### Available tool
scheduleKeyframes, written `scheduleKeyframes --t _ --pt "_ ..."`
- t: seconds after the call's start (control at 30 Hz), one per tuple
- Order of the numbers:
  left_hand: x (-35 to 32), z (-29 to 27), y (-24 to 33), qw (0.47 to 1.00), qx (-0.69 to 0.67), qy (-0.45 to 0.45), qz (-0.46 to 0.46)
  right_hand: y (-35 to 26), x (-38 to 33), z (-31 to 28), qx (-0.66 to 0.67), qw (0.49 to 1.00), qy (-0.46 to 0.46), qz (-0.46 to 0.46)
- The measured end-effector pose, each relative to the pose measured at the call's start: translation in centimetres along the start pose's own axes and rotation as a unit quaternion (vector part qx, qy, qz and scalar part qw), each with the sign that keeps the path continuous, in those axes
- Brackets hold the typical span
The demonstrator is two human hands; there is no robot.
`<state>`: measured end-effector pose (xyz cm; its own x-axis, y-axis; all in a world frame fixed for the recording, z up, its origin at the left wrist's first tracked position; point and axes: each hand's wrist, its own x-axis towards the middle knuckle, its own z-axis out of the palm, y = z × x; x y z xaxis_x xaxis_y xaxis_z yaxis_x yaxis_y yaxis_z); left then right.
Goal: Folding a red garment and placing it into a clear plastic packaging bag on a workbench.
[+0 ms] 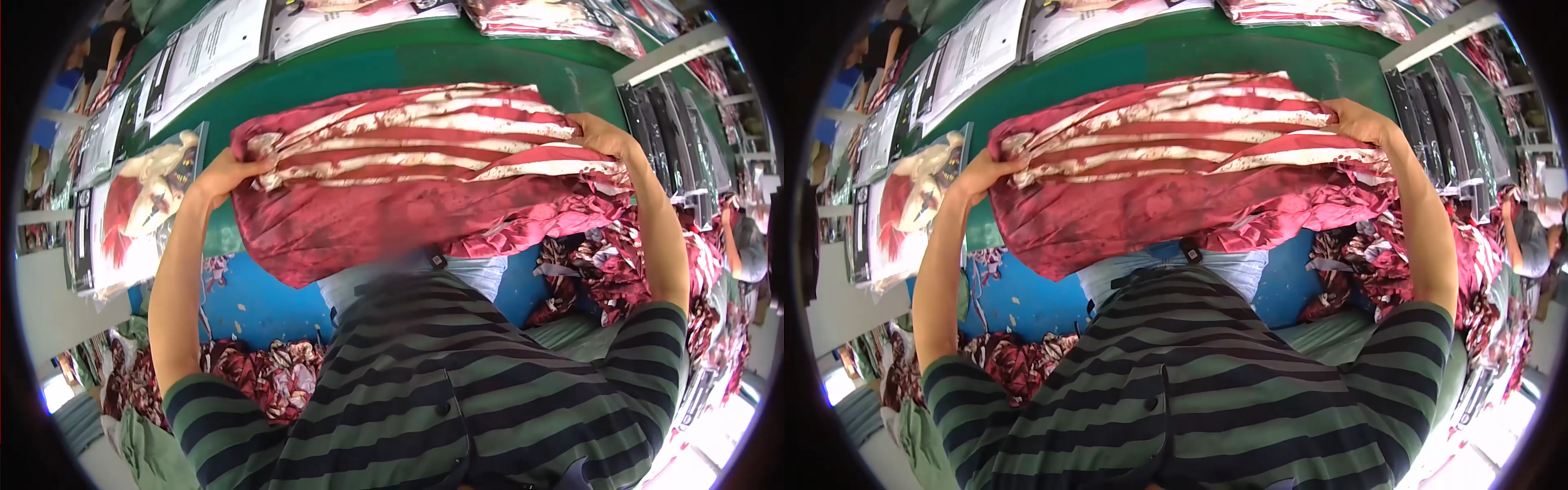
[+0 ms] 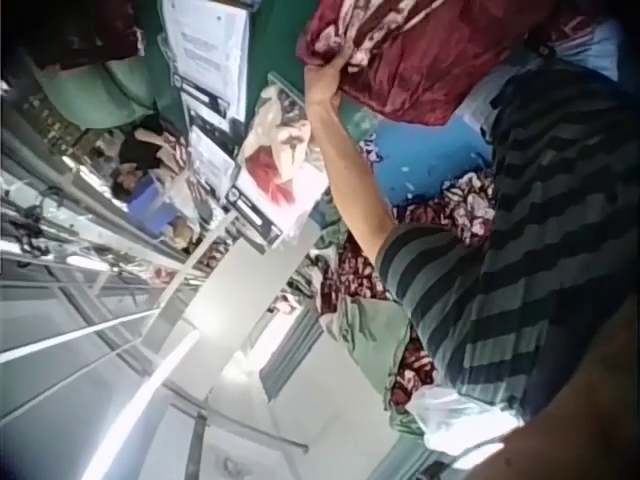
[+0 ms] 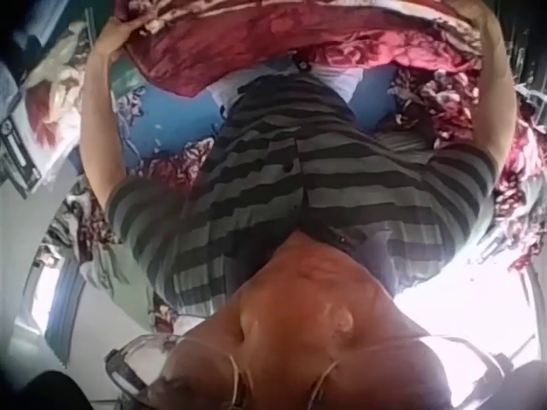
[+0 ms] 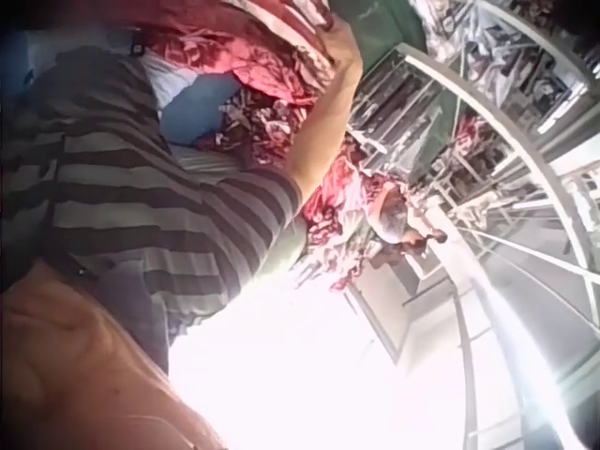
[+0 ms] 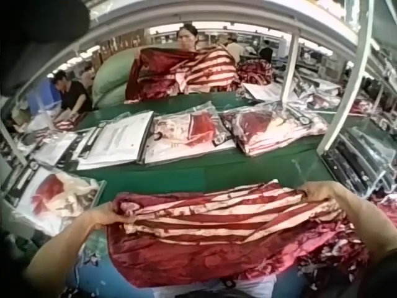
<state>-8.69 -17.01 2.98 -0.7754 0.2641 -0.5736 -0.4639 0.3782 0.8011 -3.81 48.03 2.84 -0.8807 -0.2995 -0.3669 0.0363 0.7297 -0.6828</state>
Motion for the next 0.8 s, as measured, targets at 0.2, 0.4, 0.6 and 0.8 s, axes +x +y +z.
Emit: scheduleKeyframes --t 0.2,0.4,0.6,0.8 --pt "0.3 -1.3 1.2 0.996 0.006 0.029 0.089 -0.1 0.3 -1.9 -0.045 0.995 -0.071 0.051" --pt "6.7 -6.0 3.4 0.959 0.147 0.044 0.239 -2.8 3.3 -6.8 -0.093 0.987 -0.088 0.101" --pt "15.3 -6.0 4.0 0.902 0.204 0.159 0.345 4.1 8.8 -12.0 -0.188 0.980 0.021 0.065" --pt "16.6 -10.2 4.6 0.874 0.242 0.247 0.341 -1.9 13.3 -12.7 -0.325 0.942 0.081 -0.004"
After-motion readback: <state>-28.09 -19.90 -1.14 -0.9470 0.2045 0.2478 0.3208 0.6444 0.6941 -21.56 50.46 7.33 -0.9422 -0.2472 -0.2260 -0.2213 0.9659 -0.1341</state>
